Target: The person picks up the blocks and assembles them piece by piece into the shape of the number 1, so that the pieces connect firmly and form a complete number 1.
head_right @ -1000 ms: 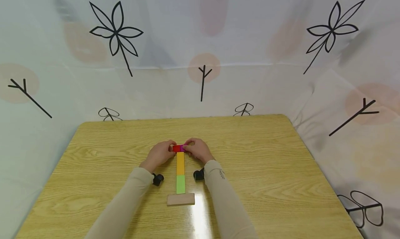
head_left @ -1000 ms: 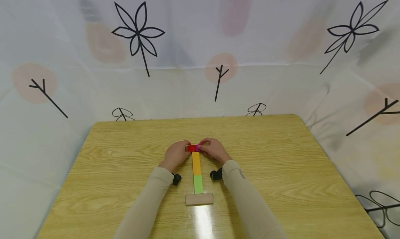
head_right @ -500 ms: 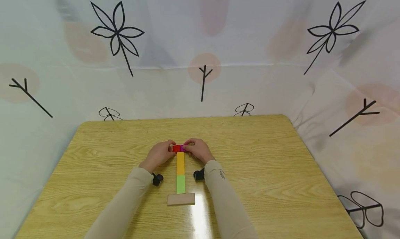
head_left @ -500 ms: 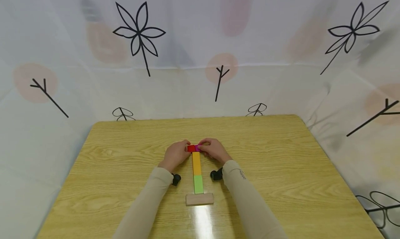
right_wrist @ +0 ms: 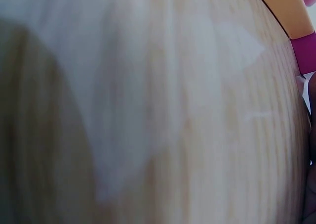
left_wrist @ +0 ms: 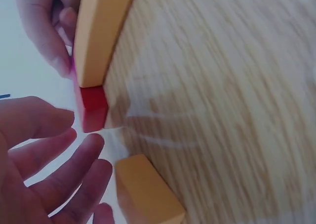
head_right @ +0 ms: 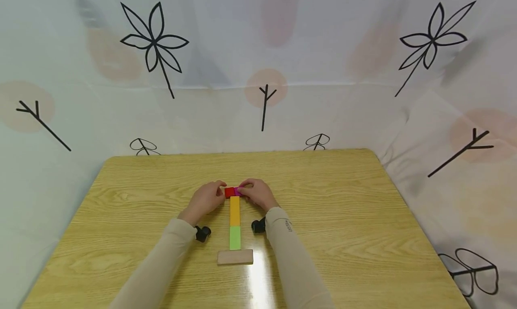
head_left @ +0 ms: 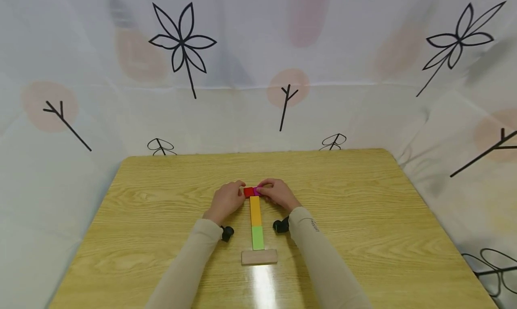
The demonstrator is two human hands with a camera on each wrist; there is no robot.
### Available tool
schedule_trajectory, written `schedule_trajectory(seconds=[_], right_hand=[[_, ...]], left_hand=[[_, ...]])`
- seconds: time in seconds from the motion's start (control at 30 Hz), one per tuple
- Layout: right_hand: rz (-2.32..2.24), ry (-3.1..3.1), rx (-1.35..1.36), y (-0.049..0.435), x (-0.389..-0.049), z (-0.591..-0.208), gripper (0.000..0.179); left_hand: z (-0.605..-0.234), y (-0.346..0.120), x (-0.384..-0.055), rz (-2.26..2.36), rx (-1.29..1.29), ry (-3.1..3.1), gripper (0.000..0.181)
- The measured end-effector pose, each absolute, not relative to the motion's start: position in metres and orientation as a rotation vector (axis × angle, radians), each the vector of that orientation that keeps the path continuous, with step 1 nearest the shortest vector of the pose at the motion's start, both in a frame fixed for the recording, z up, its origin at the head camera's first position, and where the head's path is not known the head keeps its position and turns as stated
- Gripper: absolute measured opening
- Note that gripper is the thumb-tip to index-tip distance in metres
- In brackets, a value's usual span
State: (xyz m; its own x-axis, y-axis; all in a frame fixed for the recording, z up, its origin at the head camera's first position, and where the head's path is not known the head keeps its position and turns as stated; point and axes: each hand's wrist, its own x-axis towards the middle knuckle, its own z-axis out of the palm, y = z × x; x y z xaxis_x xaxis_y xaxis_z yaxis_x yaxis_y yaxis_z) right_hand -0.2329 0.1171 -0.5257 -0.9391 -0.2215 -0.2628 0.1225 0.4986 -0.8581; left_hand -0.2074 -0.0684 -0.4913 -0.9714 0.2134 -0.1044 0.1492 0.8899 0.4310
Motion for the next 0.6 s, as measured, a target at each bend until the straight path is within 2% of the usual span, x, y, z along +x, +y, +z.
schedule_trajectory(seconds=[0.6], right_hand=[[-1.400, 2.424, -0.085, 0.117, -0.235, -0.528, 0.028]], left_hand=[[-0.482, -0.084, -0.181, 0.957, 0.044, 3.072, 0.021]])
